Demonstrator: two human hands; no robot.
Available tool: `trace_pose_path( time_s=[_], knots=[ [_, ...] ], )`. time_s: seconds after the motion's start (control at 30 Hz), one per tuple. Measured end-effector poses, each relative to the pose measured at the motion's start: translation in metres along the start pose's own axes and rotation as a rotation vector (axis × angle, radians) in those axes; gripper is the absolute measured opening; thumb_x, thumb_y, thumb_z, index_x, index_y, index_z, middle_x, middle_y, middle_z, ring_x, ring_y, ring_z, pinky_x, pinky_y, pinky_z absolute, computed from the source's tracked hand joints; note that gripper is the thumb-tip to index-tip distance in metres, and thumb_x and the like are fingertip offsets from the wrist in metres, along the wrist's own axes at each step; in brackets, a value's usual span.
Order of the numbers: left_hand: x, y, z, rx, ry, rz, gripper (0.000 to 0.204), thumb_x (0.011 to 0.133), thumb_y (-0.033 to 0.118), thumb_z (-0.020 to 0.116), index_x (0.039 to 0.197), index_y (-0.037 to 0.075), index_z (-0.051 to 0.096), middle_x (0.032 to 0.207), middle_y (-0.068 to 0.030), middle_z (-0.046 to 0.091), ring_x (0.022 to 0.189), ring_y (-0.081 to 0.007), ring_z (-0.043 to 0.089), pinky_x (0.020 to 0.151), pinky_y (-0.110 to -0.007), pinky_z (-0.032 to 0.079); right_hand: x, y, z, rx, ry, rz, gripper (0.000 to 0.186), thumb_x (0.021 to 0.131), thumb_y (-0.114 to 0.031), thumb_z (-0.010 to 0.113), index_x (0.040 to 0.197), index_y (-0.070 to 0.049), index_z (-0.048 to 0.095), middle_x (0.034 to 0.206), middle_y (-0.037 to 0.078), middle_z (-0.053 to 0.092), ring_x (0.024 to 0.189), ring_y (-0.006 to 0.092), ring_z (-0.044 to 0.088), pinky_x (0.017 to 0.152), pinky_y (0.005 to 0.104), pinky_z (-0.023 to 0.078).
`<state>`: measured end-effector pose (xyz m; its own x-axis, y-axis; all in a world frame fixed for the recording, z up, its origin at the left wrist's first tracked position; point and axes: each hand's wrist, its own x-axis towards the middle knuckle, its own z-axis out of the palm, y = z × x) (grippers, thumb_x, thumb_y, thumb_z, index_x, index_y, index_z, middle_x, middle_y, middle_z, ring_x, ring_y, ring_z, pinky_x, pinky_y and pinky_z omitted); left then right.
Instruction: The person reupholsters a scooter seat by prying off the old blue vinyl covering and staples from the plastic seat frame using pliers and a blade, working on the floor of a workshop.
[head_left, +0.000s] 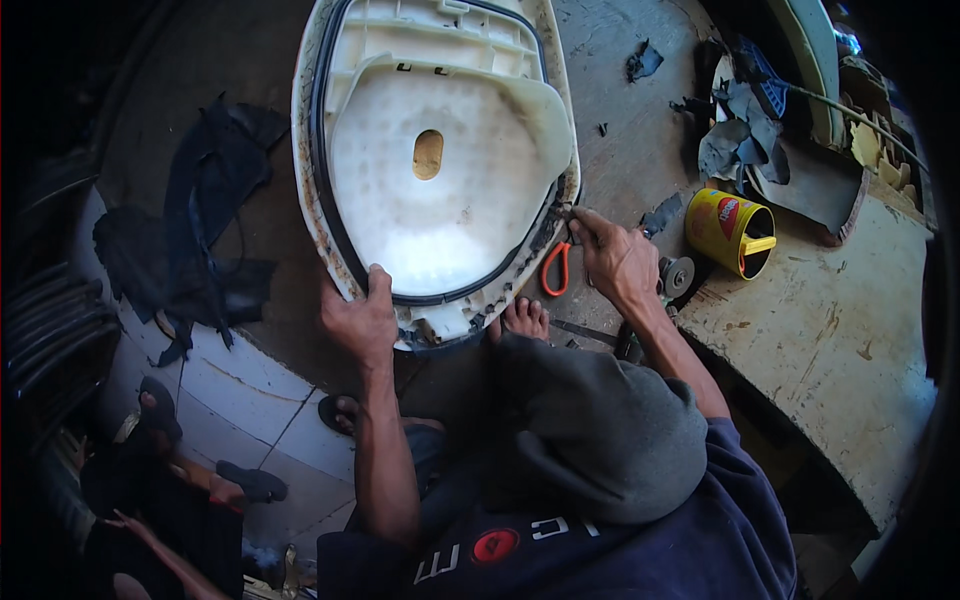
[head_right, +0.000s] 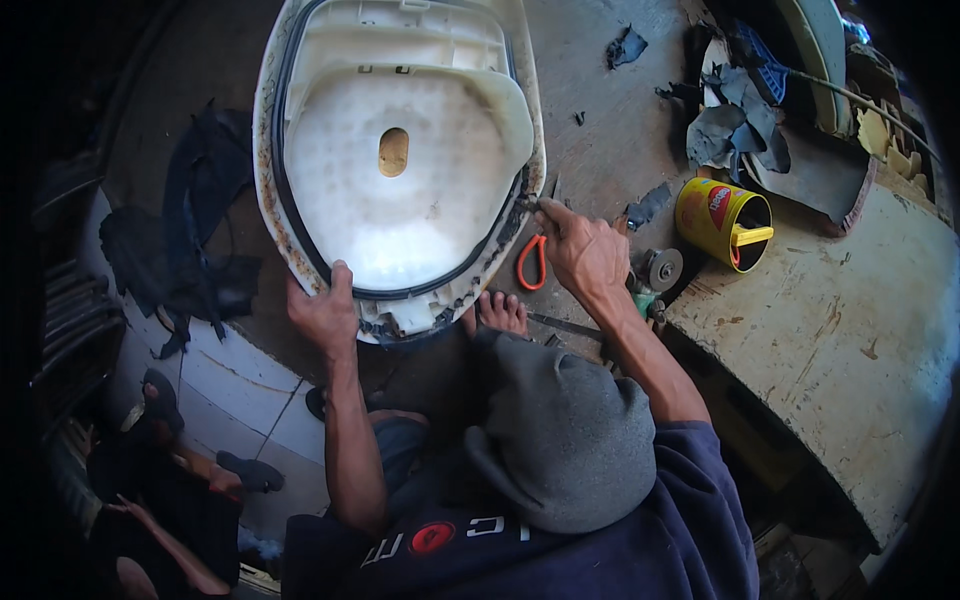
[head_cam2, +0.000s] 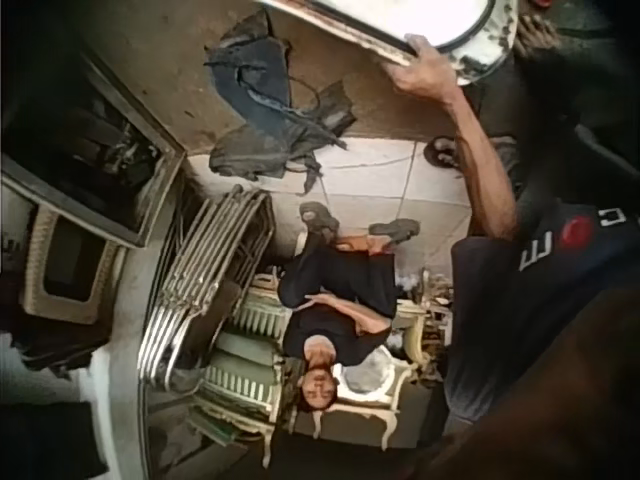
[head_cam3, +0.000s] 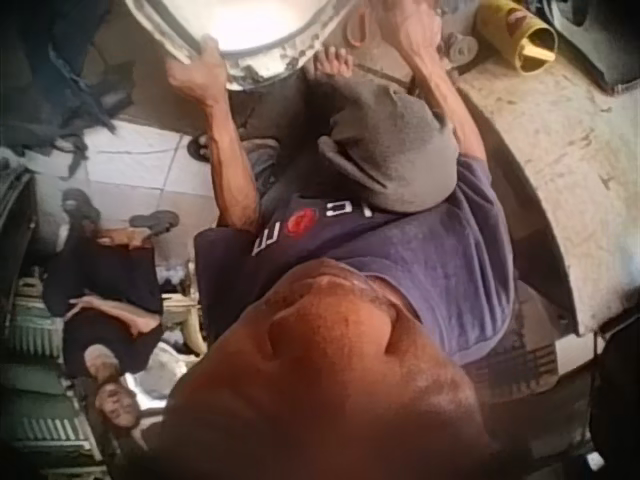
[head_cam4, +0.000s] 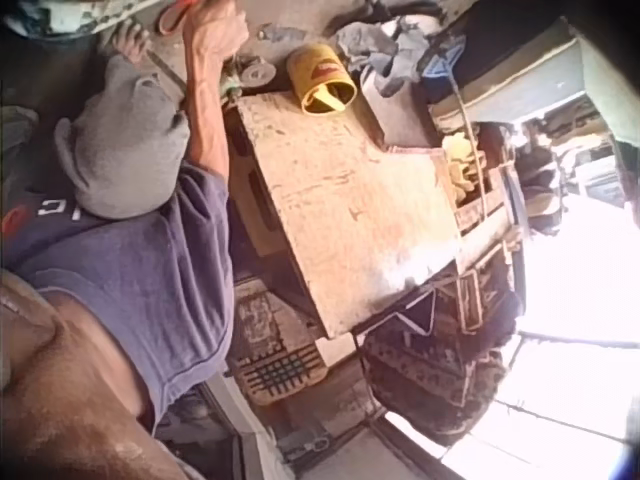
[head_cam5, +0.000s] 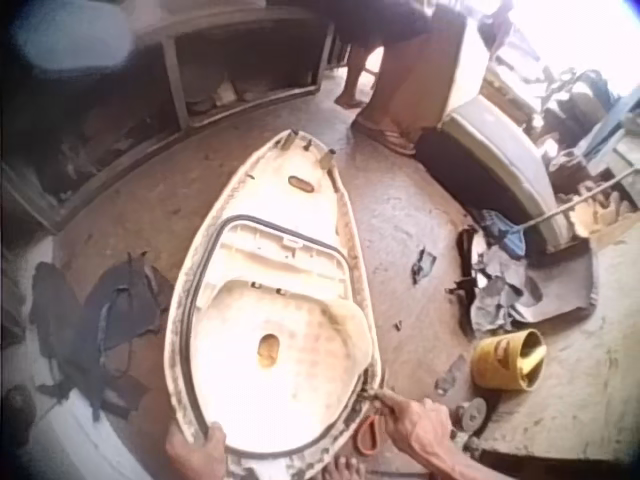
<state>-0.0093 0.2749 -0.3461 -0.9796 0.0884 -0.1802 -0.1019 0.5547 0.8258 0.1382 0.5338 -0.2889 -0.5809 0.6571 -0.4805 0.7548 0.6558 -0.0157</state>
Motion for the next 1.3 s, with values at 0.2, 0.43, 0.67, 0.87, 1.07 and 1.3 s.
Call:
trace_pose_path(
  time_s=[0.2,0.43,0.67,0.87,1.07,1.3],
  knots=[
    [-0.014,0.021,0.006,0.068,0.068,0.063,0.049,0.078,0.011,0.075,0.121,-0.009,0.062,0.103,-0.0215,0.073,0.089,-0.0312,0.072,0.083,-0.040,0.055,-0.021,0.024,0.009,0.101,0.059,0.130,0.032,0.098,-0.041,0.057,0.127,-0.033,0.069,0.075,0.022,0.069,0.076,0.0410,0.071,0.069,0.0509,0.056],
    [-0.015,0.002,0.007,0.082,0.049,0.102,0.055,0.079,0.004,0.072,0.131,-0.006,0.058,0.107,-0.0210,0.073,0.091,-0.0282,0.073,0.083,-0.037,0.057,-0.013,0.005,0.000,-0.034,-0.090,0.093,0.032,0.099,-0.038,0.057,0.126,-0.029,0.070,0.085,0.024,0.071,0.082,0.0423,0.071,0.073,0.0515,0.055],
    [-0.008,0.003,0.009,-0.125,0.039,0.054,0.041,0.080,0.005,0.073,0.117,-0.009,0.063,0.104,-0.0172,0.073,0.089,-0.0223,0.071,0.080,-0.034,0.055,0.006,0.048,0.047,0.839,-0.283,0.259,0.039,0.099,-0.042,0.060,0.123,-0.014,0.073,0.095,0.019,0.075,0.089,0.0337,0.074,0.077,0.0441,0.054],
    [-0.010,0.008,0.007,-0.060,0.033,0.042,0.044,0.079,0.005,0.072,0.120,-0.009,0.062,0.104,-0.0172,0.073,0.090,-0.0240,0.071,0.083,-0.036,0.055,-0.006,0.012,0.001,0.036,-0.086,-0.055,0.030,0.099,-0.032,0.053,0.124,-0.025,0.068,0.082,0.021,0.072,0.076,0.0397,0.072,0.066,0.0513,0.055],
    [-0.020,0.005,0.011,-0.065,0.042,0.096,0.046,0.079,0.002,0.071,0.123,-0.009,0.062,0.107,-0.0170,0.073,0.093,-0.0227,0.071,0.085,-0.035,0.055,-0.005,-0.002,0.031,0.026,-0.050,0.060,0.035,0.095,-0.024,0.055,0.128,-0.027,0.067,0.079,0.026,0.069,0.076,0.0439,0.070,0.070,0.0542,0.054],
    [-0.010,0.001,0.010,-0.196,-0.008,0.124,0.047,0.081,-0.001,0.071,0.126,-0.009,0.060,0.108,-0.0140,0.073,0.093,-0.0185,0.069,0.085,-0.033,0.055,0.017,0.036,0.078,0.744,-0.123,0.183,0.032,0.100,-0.039,0.058,0.116,-0.016,0.072,0.086,0.025,0.072,0.082,0.0425,0.071,0.071,0.0498,0.055]
  ],
)
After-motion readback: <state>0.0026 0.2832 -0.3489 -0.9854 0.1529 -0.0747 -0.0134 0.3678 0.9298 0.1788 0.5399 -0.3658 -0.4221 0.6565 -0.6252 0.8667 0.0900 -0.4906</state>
